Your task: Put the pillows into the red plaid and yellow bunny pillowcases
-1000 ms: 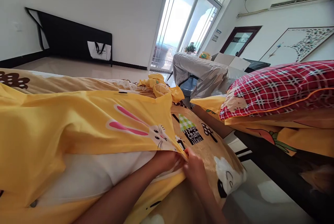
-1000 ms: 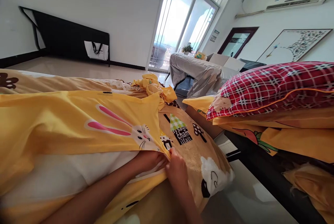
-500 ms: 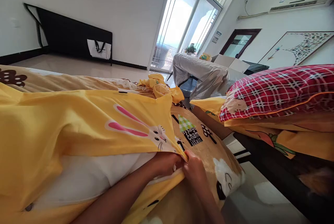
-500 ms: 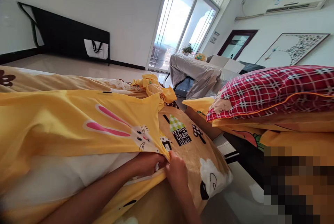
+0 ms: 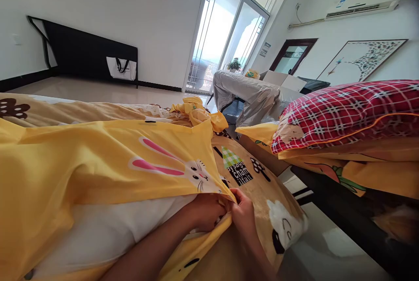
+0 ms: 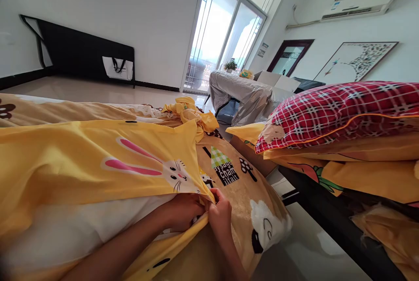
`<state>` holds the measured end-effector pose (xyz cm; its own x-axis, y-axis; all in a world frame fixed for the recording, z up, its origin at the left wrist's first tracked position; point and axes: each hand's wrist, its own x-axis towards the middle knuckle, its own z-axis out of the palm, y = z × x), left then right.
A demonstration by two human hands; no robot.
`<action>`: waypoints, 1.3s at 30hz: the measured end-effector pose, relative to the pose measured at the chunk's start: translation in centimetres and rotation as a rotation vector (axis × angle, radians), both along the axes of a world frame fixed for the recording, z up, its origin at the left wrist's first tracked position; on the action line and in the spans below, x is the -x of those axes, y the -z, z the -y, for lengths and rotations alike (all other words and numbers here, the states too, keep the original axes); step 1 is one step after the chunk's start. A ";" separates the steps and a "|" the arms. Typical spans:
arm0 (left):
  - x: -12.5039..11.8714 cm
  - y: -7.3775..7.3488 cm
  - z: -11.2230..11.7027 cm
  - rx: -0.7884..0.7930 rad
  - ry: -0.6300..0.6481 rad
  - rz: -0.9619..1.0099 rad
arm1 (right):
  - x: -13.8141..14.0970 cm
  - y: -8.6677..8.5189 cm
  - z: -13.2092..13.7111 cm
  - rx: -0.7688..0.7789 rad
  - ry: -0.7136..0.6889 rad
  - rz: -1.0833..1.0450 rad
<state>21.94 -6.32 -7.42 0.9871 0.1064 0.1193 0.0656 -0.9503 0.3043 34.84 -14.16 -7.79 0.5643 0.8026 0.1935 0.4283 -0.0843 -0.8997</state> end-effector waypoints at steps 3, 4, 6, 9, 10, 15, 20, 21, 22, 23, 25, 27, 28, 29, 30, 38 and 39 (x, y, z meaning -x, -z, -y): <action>0.1 -0.1 0.2 0.008 0.005 0.006 | 0.1 0.7 -0.3 -0.110 0.014 -0.175; 0.2 -0.2 0.3 0.015 -0.006 0.010 | 0.2 0.8 -0.4 -0.134 0.024 -0.211; 0.2 -0.5 0.6 0.040 -0.052 0.029 | 0.2 0.9 -0.4 -0.143 0.004 -0.242; 0.3 -1.0 0.9 0.092 -0.136 0.045 | 0.0 0.4 0.0 -0.084 -0.081 -0.210; 0.4 -1.2 1.0 0.112 -0.160 0.045 | -0.1 0.3 0.1 -0.059 -0.103 -0.187; 0.6 -1.6 1.1 0.158 -0.207 0.016 | -0.8 0.1 0.8 0.093 -0.151 0.087; 0.8 -1.9 1.0 0.129 -0.197 -0.012 | -0.6 0.8 0.7 0.159 -0.015 0.387; 0.8 -2.0 1.0 0.126 -0.197 -0.015 | -0.6 0.9 0.6 0.166 0.010 0.416; 0.9 -2.1 1.0 0.132 -0.201 -0.020 | -0.6 0.9 0.6 0.170 0.021 0.424; 1.0 -2.1 0.9 0.148 -0.211 -0.023 | -0.7 1.0 0.5 0.167 0.018 0.401; 1.0 -2.2 0.8 0.208 -0.237 -0.011 | -0.7 1.1 0.3 0.120 -0.021 0.248; 1.1 -2.2 0.6 0.285 -0.265 0.014 | -0.5 1.4 -0.1 0.022 -0.062 -0.001; 1.1 -2.1 0.6 0.316 -0.277 0.024 | -0.3 1.5 -0.4 -0.035 -0.064 -0.134; 1.1 -2.0 0.5 0.339 -0.289 0.028 | -0.1 1.6 -0.6 -0.088 -0.059 -0.262; 1.1 -1.9 0.4 0.353 -0.304 0.027 | 0.2 1.8 -0.8 -0.128 -0.051 -0.383; 1.1 -1.8 -0.3 0.390 -0.387 0.029 | 1.5 2.1 -1.4 -0.144 -0.061 -0.577; 1.2 -1.8 -0.3 0.397 -0.397 0.029 | 1.4 2.1 -1.2 -0.129 -0.069 -0.532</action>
